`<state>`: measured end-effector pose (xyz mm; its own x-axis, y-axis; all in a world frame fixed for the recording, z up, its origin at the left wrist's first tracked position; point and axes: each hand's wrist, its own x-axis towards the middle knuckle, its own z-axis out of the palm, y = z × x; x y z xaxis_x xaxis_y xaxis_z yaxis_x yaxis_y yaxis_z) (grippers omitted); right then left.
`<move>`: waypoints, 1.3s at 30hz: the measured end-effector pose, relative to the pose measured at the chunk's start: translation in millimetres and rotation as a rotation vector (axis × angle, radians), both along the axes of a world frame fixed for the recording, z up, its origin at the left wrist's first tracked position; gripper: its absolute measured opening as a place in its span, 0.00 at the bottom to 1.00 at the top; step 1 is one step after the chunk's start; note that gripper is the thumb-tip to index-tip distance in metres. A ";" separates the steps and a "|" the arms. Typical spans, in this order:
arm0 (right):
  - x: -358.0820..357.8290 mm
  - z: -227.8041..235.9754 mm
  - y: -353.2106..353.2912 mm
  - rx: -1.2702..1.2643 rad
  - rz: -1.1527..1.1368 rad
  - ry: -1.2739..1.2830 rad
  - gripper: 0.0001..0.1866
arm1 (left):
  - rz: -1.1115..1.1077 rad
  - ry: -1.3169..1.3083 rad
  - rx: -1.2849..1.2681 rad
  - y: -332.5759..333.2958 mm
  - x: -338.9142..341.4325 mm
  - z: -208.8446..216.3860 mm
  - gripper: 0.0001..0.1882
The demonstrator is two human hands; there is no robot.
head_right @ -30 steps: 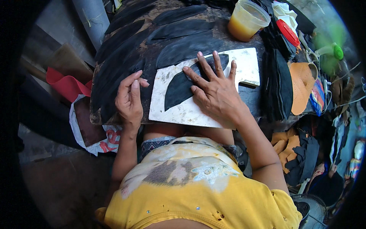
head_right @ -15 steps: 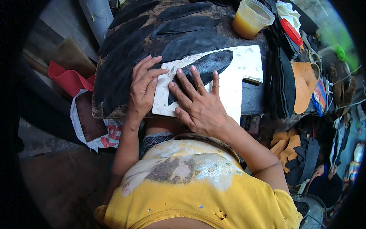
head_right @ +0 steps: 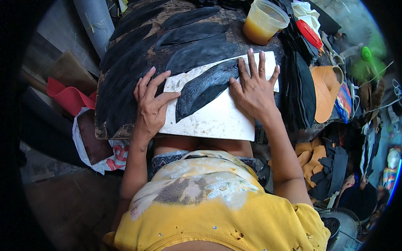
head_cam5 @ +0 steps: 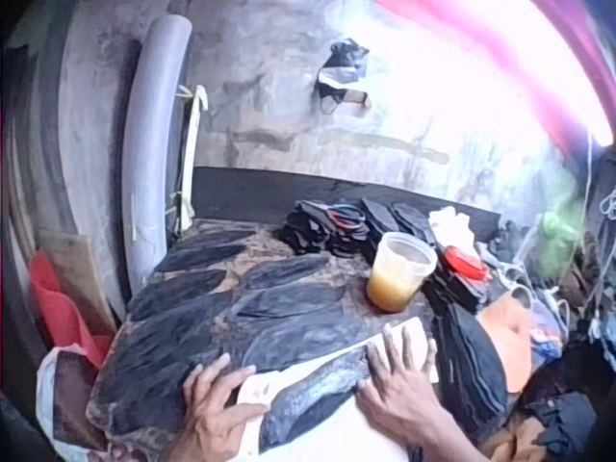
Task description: The person repeatedly rubs black leather pieces on a white board with both hands. They handle multiple pieces one at a time, turning them over and rubbing different areas. The person occasionally picks up a piece from the table and places it back down.
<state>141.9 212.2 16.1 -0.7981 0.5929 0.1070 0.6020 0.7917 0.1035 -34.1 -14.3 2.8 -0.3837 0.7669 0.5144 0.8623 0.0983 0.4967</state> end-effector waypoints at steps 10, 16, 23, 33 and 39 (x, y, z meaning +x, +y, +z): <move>6.3 6.6 -5.5 0.062 0.017 0.018 0.36 | 0.002 0.025 0.011 1.2 -0.8 -1.5 0.11; 6.6 4.1 36.0 0.196 0.057 -0.043 0.28 | 0.002 0.000 0.021 0.8 0.0 0.0 0.16; 15.6 8.3 13.4 0.003 0.141 -0.097 0.28 | -0.014 -0.026 0.032 0.3 -1.8 0.7 0.17; 24.9 7.2 -38.7 -0.044 0.062 0.016 0.27 | -0.025 -0.023 0.044 -0.5 -2.0 0.4 0.14; 30.9 16.9 -90.7 -0.200 0.334 0.073 0.27 | -0.029 -0.029 0.069 -0.2 -3.4 -0.6 0.11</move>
<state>172.8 121.5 33.0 -0.9452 0.3166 0.0797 0.3078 0.9455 -0.1059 -37.5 -14.6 2.2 -0.3777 0.7407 0.5557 0.8494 0.0382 0.5264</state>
